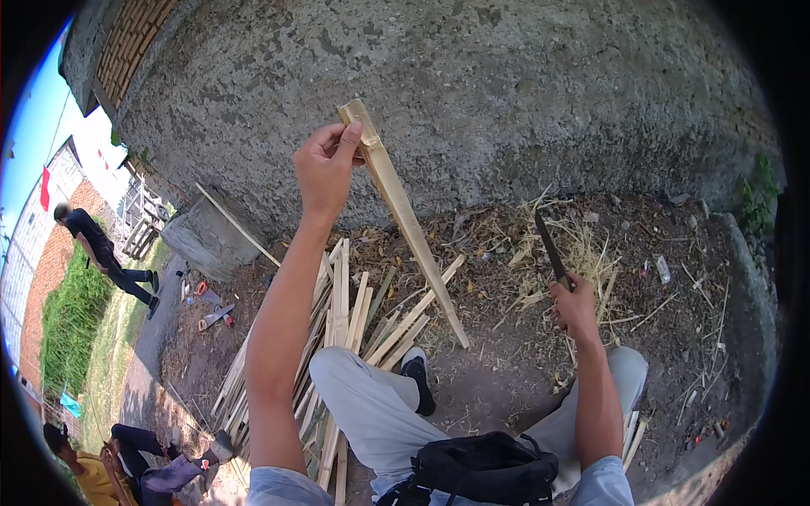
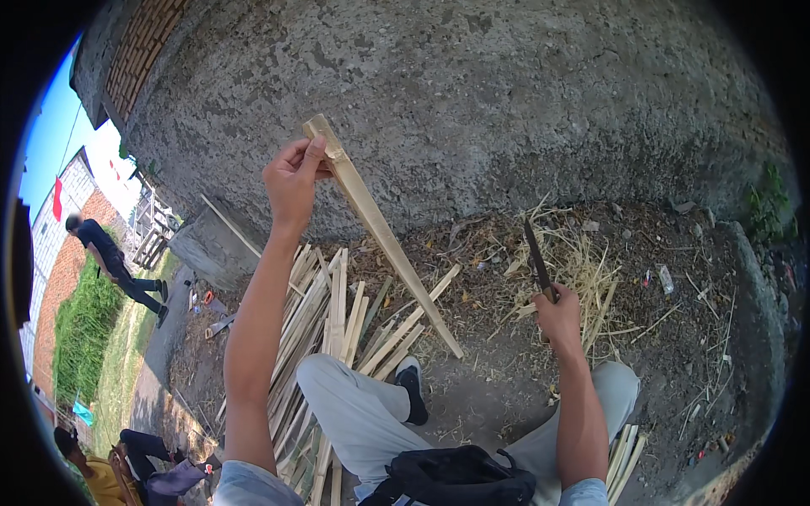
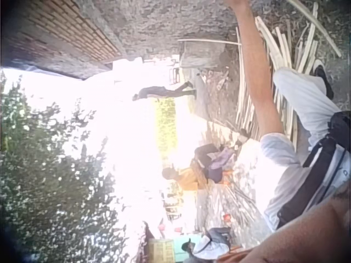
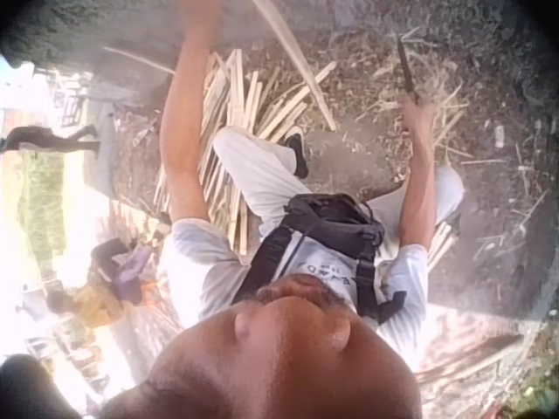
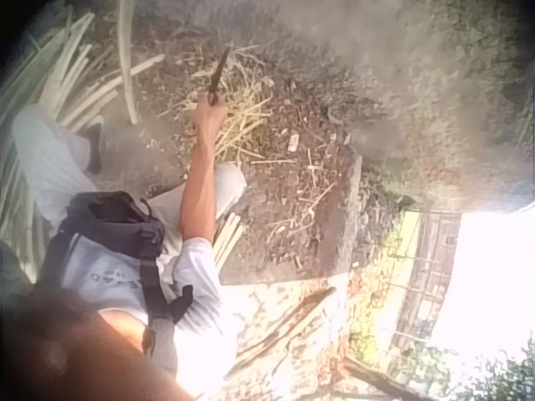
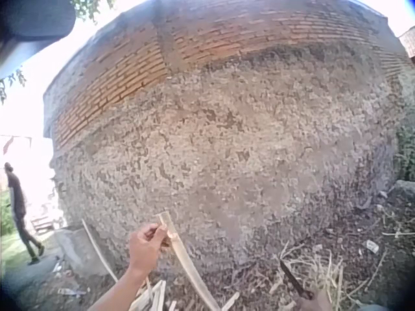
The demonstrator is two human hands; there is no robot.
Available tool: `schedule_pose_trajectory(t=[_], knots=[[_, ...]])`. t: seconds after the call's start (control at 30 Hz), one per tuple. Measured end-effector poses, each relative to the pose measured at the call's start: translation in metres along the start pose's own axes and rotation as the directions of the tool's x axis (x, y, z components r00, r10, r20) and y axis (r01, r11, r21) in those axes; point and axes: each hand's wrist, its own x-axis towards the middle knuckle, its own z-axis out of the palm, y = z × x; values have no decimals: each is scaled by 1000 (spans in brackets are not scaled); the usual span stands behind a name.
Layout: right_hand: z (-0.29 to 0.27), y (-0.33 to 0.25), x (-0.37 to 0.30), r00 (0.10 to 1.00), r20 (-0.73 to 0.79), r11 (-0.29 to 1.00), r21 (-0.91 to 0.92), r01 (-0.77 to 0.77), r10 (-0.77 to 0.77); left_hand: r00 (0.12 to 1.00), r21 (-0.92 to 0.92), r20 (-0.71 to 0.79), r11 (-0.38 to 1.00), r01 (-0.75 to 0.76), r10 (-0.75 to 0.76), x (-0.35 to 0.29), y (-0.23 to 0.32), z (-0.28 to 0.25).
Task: The person picks up a bamboo strip and shaves down its surface using a knife.
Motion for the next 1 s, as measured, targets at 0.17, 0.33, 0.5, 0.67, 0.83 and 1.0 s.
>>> schedule_pose_trajectory(t=[0.17, 0.33, 0.5, 0.67, 0.83, 1.0], knots=[[-3, 7, 5, 1000, 15, 999, -33, 3, -2, 998, -21, -59, 1000, 22, -23, 2, -1, 5], [0, 13, 7, 1000, -12, 999, -44, 23, -24, 968, -183, -224, 980, 77, -118, -1, -2, 15], [14, 3, -6, 1000, 12, 999, 36, 22, -23, 965, -214, -247, 976, 35, -89, -6, -4, 24], [31, -4, -16, 995, 74, 997, 18, 73, -74, 953, -134, -303, 990, -39, -4, -10, 7, 37], [32, 1, -13, 989, 137, 999, 4, 49, -49, 954, -22, -294, 998, -67, 57, -13, 16, 44], [44, -1, -19, 954, 299, 966, 234, -114, 40, 964, -68, -264, 996, -61, 41, -10, 13, 47]])
